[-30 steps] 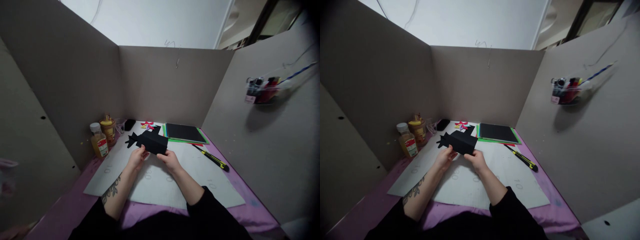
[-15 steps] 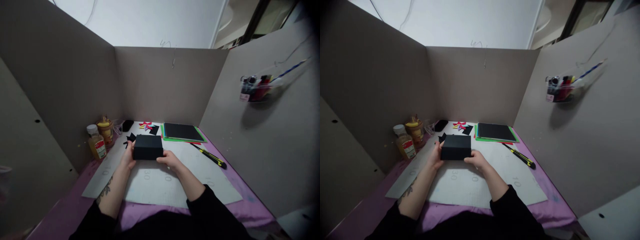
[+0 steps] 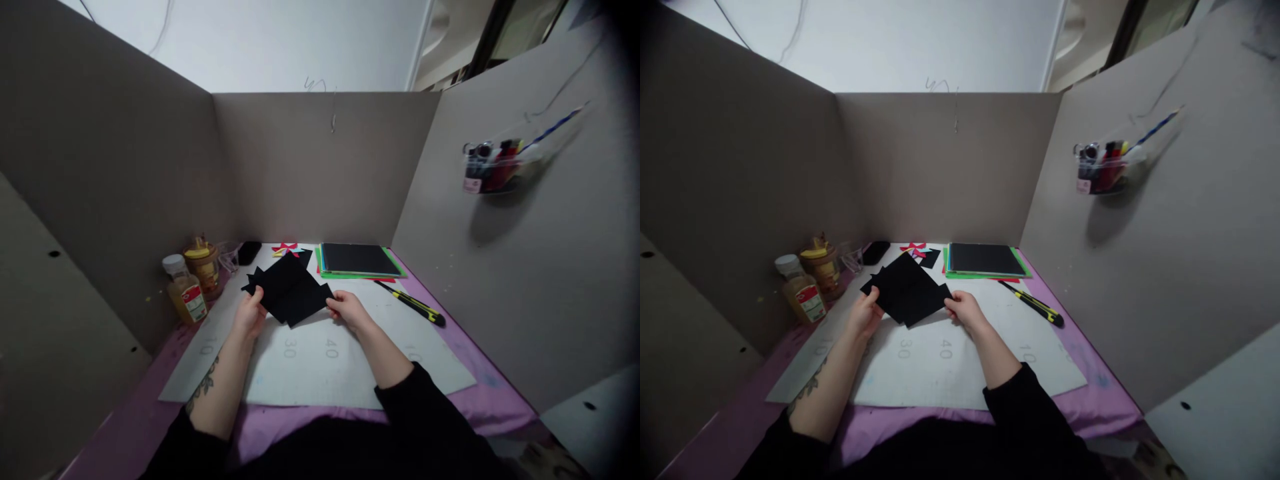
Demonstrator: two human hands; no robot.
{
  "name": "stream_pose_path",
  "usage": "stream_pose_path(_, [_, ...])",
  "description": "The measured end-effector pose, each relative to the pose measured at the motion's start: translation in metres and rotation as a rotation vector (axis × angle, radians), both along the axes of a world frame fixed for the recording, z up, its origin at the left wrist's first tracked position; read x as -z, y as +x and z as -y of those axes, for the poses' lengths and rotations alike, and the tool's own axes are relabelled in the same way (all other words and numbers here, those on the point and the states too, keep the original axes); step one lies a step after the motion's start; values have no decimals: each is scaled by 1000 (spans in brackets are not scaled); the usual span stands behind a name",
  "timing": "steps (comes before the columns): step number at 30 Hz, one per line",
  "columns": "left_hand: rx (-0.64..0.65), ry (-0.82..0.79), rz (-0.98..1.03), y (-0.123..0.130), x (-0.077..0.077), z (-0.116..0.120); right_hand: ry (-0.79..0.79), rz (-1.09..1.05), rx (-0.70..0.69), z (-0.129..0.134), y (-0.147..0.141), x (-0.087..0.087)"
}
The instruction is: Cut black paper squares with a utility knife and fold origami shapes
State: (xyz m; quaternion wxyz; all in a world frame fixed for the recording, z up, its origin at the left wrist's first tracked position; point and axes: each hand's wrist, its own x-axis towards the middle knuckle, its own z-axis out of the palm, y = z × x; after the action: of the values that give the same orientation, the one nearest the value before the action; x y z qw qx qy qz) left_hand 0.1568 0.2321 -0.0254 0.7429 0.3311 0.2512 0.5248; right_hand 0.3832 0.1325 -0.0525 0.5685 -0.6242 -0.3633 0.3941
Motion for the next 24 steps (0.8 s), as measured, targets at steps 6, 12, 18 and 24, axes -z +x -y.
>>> stream_pose_path(6, [-273,-106,62,-3,1,-15,-93,98,393,-1,51,1])
stream_pose_path(12, [-177,-73,-136,0,14,-15,-528,941,579,42,121,1])
stream_pose_path(18, [-42,177,-487,10,36,-19,-871,1041,474,82,165,12])
stream_pose_path(24, [-347,721,-980,7,31,-13,-852,1114,473,80,153,6])
